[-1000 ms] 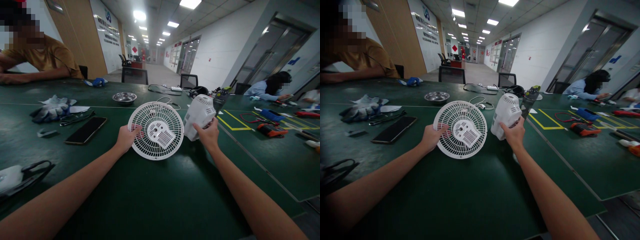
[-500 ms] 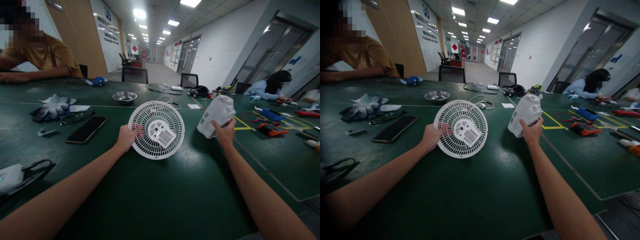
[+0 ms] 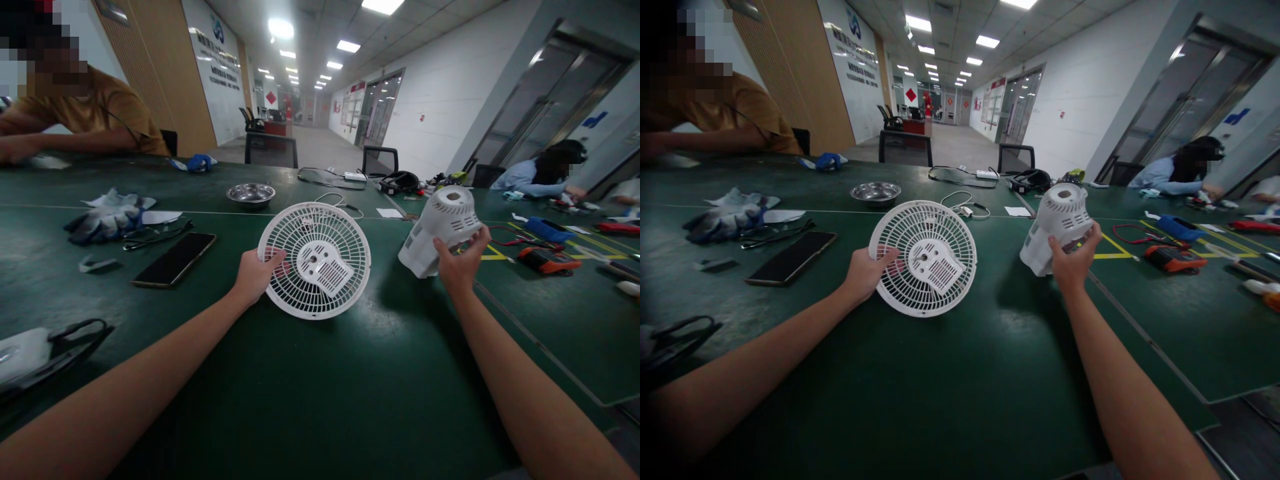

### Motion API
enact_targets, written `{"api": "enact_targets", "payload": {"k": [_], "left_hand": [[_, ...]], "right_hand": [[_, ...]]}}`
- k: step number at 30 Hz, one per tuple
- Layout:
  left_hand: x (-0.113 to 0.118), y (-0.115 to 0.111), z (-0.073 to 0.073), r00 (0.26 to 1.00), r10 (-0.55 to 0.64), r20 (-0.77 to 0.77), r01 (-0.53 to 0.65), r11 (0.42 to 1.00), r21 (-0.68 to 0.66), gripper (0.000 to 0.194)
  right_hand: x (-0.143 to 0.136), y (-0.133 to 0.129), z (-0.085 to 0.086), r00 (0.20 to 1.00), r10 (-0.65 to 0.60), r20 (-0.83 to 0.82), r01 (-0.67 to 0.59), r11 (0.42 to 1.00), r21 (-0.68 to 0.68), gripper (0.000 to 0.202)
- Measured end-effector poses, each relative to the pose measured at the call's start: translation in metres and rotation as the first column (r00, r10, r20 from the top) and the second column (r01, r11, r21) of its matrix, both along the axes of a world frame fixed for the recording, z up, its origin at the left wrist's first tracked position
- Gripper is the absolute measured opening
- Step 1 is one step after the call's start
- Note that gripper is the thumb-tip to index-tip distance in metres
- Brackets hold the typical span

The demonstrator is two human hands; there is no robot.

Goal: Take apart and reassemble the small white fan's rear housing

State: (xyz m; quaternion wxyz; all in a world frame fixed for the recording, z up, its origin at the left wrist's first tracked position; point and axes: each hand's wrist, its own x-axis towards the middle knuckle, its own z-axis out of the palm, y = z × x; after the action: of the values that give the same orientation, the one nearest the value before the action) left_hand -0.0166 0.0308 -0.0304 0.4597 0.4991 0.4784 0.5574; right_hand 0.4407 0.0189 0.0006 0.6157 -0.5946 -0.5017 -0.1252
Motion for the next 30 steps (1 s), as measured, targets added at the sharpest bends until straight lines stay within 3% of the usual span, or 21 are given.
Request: {"api": "enact_targets", "payload": {"k": [3,6,10,15,19,24,25,27,30], "left_hand": [[0.0,0.0,0.0,1.0,-0.004,0.011,0.004,1.0,-0.006,0.015],[-0.001,-0.001,0.001,1.0,-0.014,-0.004,0.014,1.0,-0.015,0.014],[-0.001,-0.001,0.002,1.0,-0.013,-0.018,0.013,1.0,0.0,0.011],[0.0,-0.002,0.004,1.0,-0.016,-0.014,0.016,1.0,-0.006,0.011],[-0.001,-0.001,0.003,0.999,-0.034,0.02,0.034,0.999,-0.027,0.015],[-0.003,0.003,0.002,0.999,-0.044,0.006,0.044,0.993,-0.11,0.019],[-0.003,0.003,0.001,0.999,-0.046,-0.004,0.045,0.992,-0.118,0.019],[-0.004,0.004,0.001,0.999,-0.043,-0.019,0.04,0.992,-0.117,0.019],[-0.003,0.004,0.0,0.999,-0.026,-0.036,0.023,0.996,-0.087,0.019]], "right_hand": [[-0.011,-0.008,0.009,0.984,-0.11,0.137,0.097,0.991,0.097,0.09],[-0.034,-0.015,0.016,0.985,-0.029,0.168,0.014,0.996,0.091,0.092],[-0.076,-0.018,0.005,0.978,0.183,0.098,-0.163,0.968,-0.19,0.087],[-0.106,-0.006,-0.021,0.962,0.267,0.062,-0.206,0.853,-0.479,0.085],[-0.111,0.002,-0.03,0.974,0.209,0.092,-0.105,0.769,-0.631,0.083],[-0.116,0.0,-0.032,0.94,0.186,0.286,0.092,0.668,-0.738,0.075],[-0.117,-0.002,-0.031,0.933,0.193,0.302,0.098,0.673,-0.733,0.073],[-0.118,-0.006,-0.027,0.925,0.218,0.311,0.05,0.741,-0.67,0.07],[-0.124,-0.015,-0.018,0.933,0.291,0.211,-0.16,0.862,-0.481,0.064]]}}
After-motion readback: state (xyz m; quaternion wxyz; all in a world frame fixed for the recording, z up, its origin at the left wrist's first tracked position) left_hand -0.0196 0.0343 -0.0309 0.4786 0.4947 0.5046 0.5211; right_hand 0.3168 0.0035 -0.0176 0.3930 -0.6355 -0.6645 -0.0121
